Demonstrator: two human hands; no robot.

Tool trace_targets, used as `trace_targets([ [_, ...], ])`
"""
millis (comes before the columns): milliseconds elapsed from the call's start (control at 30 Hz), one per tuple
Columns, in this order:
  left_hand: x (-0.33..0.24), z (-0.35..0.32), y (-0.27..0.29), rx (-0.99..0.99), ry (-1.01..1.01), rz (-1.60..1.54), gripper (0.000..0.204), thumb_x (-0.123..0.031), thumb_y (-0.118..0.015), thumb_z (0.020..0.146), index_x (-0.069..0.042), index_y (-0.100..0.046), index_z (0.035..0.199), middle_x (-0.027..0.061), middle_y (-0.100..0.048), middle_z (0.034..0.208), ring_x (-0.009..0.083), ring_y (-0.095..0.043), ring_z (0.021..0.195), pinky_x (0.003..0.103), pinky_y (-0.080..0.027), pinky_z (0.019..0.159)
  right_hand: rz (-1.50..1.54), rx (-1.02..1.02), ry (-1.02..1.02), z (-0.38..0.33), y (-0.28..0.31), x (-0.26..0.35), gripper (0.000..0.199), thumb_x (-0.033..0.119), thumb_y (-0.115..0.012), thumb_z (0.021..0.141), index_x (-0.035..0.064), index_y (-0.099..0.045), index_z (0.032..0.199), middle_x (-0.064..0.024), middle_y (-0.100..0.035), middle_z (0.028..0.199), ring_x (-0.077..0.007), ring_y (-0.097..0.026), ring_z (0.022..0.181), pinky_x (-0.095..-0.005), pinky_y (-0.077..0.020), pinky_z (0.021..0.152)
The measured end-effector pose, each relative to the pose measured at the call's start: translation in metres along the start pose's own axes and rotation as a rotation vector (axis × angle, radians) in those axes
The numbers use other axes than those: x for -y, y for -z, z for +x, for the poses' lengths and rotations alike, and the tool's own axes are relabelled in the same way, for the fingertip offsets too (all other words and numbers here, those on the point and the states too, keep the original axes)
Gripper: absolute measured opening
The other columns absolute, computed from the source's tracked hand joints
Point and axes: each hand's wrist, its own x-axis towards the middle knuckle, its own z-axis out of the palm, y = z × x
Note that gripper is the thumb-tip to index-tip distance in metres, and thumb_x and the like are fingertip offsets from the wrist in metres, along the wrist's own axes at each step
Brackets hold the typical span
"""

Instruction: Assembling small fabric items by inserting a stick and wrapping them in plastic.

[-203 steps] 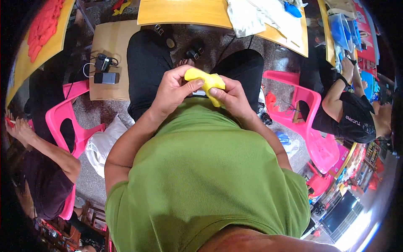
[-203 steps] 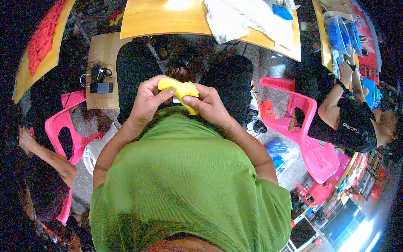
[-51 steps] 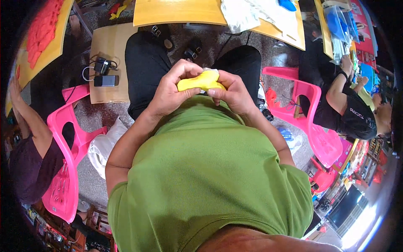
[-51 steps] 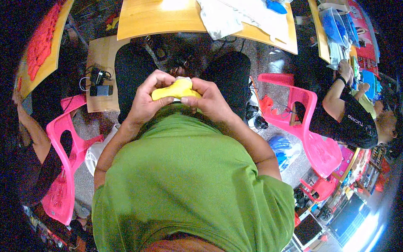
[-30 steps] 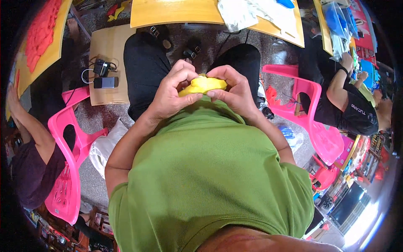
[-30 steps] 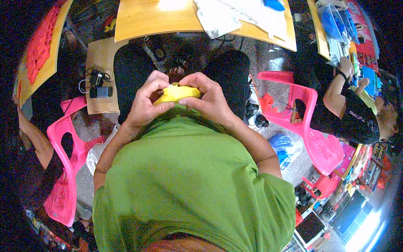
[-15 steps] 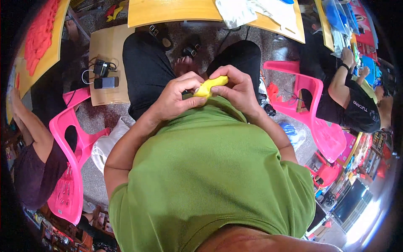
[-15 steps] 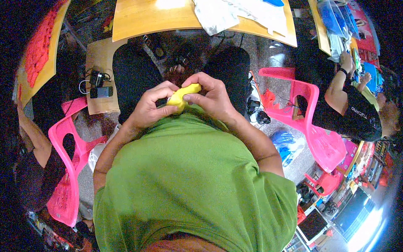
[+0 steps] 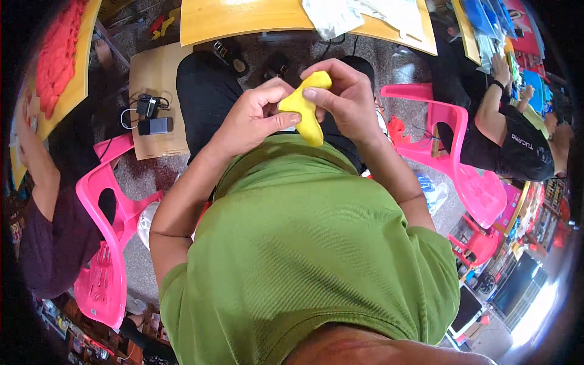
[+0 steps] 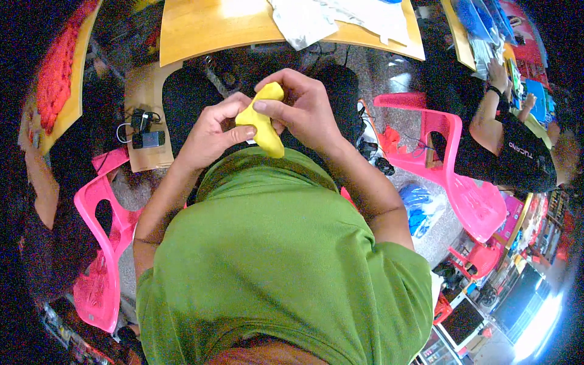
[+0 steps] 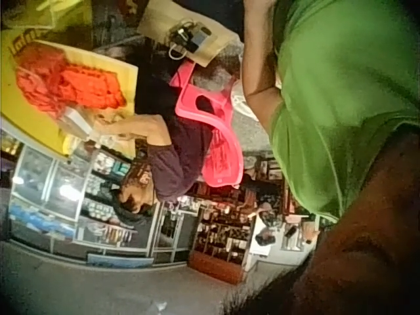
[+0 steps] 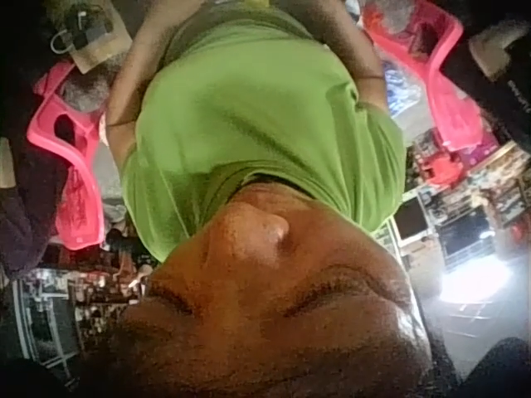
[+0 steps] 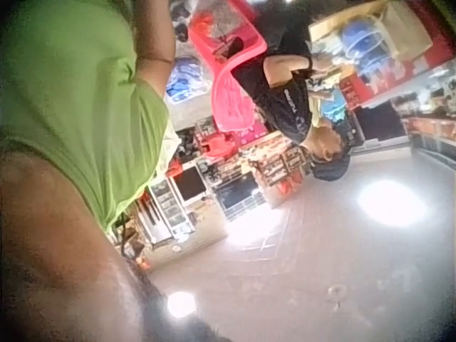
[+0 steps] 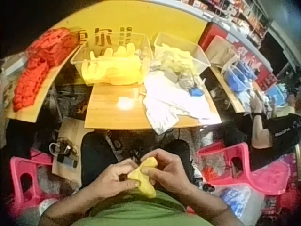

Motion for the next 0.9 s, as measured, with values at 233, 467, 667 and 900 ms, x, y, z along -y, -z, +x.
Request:
trace_targets([
  [233,0.0,-0.001,0.008,-0.356,0.044,-0.285,0.015,-0.01,-0.067,0.08,0.003,-0.066,0.089,0.0039,-0.057,0.083,0.0088,-0.055,0.066,0.021,-0.045,0.05,0.123,-0.055,-0.093,-0.003,-0.004,-0.019,0.03,0.016,-0.064,0.083,-0.0028,-0.054,0.103,-0.0069,-0.061,0.079,-0.0087,-0.058,0.06,-0.0219,-0.0478,0.051],
  [467,0.002,-0.005,-0.004,-0.479,0.017,-0.431,0.012,-0.008,-0.064,0.081,0.002,-0.065,0.089,0.0048,-0.06,0.086,0.0091,-0.055,0.067,0.021,-0.046,0.049,-0.293,0.079,0.172,-0.02,-0.008,-0.025,0.018,0.017,-0.065,0.082,0.0003,-0.059,0.086,-0.0028,-0.059,0.076,-0.0091,-0.055,0.066,-0.0222,-0.0422,0.055],
  [667,-0.004,-0.004,0.0,-0.368,0.114,-0.509,0.012,-0.008,-0.063,0.082,-0.001,-0.061,0.092,0.0029,-0.063,0.081,0.0082,-0.058,0.07,0.021,-0.046,0.051,-0.015,0.181,0.047,-0.019,-0.001,-0.033,0.014,0.015,-0.064,0.082,0.0019,-0.059,0.084,0.001,-0.053,0.075,-0.0088,-0.053,0.069,-0.0255,-0.043,0.058],
  [900,-0.015,-0.005,-0.006,-0.304,-0.002,-0.103,0.005,-0.003,-0.065,0.079,-0.001,-0.061,0.079,0.0041,-0.056,0.091,0.0066,-0.056,0.067,0.02,-0.047,0.053,-0.01,0.103,0.107,-0.008,-0.006,-0.032,0.019,0.015,-0.067,0.081,0.0006,-0.06,0.092,-0.0006,-0.057,0.082,-0.0074,-0.054,0.07,-0.0215,-0.0451,0.06],
])
